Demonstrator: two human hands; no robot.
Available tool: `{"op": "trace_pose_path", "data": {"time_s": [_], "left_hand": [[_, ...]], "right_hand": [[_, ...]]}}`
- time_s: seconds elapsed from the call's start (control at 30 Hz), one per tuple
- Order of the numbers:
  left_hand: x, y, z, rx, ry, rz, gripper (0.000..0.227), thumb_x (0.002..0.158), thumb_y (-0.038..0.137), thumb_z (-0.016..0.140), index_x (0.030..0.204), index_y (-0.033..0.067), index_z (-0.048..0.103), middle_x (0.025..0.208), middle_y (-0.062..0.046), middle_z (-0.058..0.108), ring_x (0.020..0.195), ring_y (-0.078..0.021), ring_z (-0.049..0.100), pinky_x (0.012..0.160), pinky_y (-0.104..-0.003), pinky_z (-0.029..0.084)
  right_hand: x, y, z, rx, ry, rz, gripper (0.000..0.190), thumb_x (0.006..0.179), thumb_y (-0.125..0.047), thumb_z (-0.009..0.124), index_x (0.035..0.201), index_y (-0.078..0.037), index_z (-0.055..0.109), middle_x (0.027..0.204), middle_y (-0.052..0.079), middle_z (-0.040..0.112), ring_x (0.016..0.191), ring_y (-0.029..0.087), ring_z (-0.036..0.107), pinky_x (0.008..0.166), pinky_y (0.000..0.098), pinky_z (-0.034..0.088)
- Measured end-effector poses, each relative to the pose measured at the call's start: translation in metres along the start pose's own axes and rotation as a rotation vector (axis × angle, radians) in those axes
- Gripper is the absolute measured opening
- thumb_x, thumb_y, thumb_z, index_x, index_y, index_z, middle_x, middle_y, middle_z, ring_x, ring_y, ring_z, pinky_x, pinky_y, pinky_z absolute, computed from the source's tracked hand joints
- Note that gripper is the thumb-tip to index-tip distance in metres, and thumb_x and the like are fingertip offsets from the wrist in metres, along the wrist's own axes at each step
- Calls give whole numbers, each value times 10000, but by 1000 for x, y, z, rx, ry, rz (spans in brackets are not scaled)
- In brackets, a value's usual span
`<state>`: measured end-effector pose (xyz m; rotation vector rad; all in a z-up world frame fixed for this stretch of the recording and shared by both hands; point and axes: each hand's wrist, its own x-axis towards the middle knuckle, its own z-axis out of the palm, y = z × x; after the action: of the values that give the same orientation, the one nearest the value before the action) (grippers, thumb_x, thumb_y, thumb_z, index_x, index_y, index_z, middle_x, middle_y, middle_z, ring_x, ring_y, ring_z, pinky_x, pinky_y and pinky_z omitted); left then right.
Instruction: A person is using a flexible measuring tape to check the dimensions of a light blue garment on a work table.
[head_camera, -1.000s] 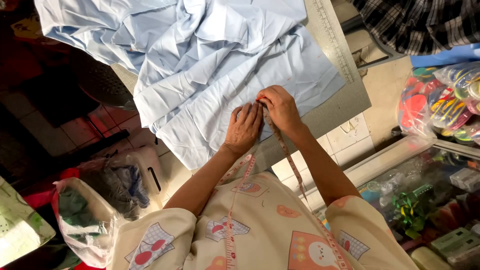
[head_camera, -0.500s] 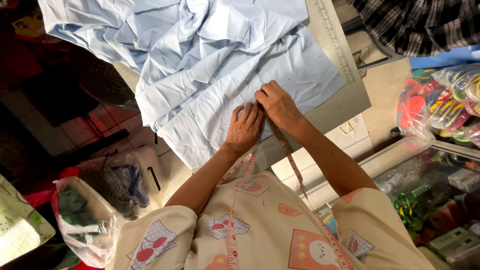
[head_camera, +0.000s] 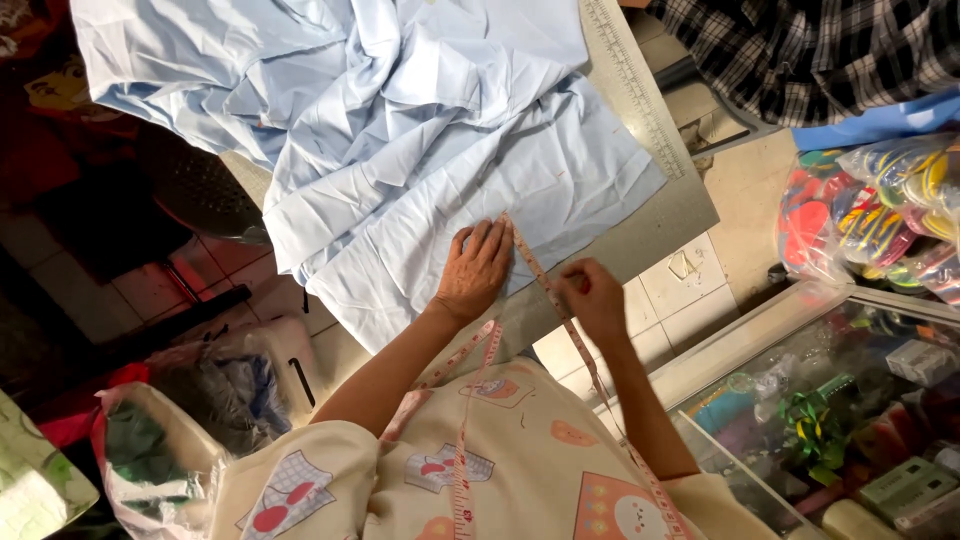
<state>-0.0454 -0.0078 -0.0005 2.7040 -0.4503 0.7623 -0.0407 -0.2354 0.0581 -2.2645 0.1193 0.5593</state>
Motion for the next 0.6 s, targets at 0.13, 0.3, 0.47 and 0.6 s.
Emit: {"op": "trace_pose_path", "data": {"time_s": [0.13,0.3,0.47,0.6], "left_hand": [[-3,-4,-3,-45,-14,21,435,990,171,606,1377,-27,582,1286,-207,600,1207,-357,585,1019,-493,463],[-5,-5,-6,-84,-85,9,621,930,205,709,1484,17,502,1368,-204,572,1328,-403,528,1144,-572,379],[-3,-7,-13,-118,-126,-5,678,922,230,722,1528,74,461,1384,-180,556,1358,-383,508,1173,-555,356],[-9,-25,-24,-273,-156,13,541,1047,211,534,1548,39,423,1371,-215,569,1327,-371,553,1162,-492,421]], "right_hand": [[-11,8,34,-132,76,-83,326,890,-227,807,1070,-14,640,953,155,600,882,368,687,776,487,556],[-21,7,35,-277,82,-158,119,1004,-126,652,1035,-73,551,1035,83,495,896,345,710,741,485,633],[-20,5,30,-291,26,-120,88,1046,-57,520,1121,-56,475,983,137,535,905,368,695,748,496,597],[-4,22,-2,-102,107,-157,185,1092,-143,457,1249,-68,521,1065,157,535,970,349,661,793,452,562]]}}
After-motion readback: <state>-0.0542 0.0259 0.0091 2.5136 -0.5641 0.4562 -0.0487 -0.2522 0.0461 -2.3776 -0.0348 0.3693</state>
